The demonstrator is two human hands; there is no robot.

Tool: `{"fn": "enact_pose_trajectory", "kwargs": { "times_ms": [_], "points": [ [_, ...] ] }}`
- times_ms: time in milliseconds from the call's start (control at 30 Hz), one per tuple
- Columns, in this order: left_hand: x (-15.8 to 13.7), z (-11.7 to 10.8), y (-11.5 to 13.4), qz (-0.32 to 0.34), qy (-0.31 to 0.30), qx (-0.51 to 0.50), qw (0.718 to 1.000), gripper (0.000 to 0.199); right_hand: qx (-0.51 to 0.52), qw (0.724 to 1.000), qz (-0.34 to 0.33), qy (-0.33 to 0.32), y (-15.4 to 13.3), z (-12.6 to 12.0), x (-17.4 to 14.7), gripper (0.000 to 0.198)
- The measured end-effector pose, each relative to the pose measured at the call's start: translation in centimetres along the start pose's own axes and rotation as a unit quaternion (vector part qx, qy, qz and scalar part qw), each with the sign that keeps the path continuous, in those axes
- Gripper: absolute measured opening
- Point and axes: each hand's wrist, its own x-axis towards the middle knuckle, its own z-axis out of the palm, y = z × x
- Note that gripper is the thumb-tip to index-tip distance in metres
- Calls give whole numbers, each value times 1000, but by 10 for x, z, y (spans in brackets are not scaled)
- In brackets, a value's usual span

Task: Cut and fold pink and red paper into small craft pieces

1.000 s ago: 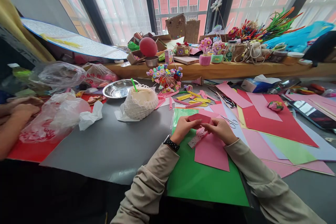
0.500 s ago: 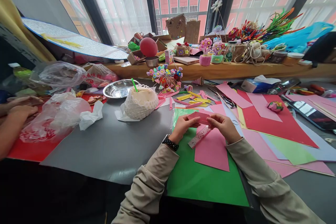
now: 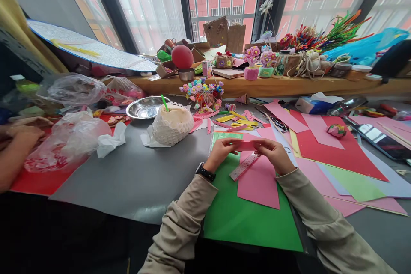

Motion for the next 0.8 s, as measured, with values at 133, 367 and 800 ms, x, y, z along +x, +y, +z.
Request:
{"fn": "enact_pose_trajectory", "kwargs": {
  "times_ms": [133, 367, 800],
  "points": [
    [-1, 0, 3, -19, 0, -17, 1000, 27, -5, 1000, -11, -2, 1, -1, 0, 21],
    [-3, 5, 6, -81, -13, -53, 995, 33, -43, 996, -80, 2, -1, 1, -1, 18],
    [-3, 5, 2, -36, -1, -17, 999, 29, -60, 997, -42, -34, -9, 3, -4, 27]
  ]
}}
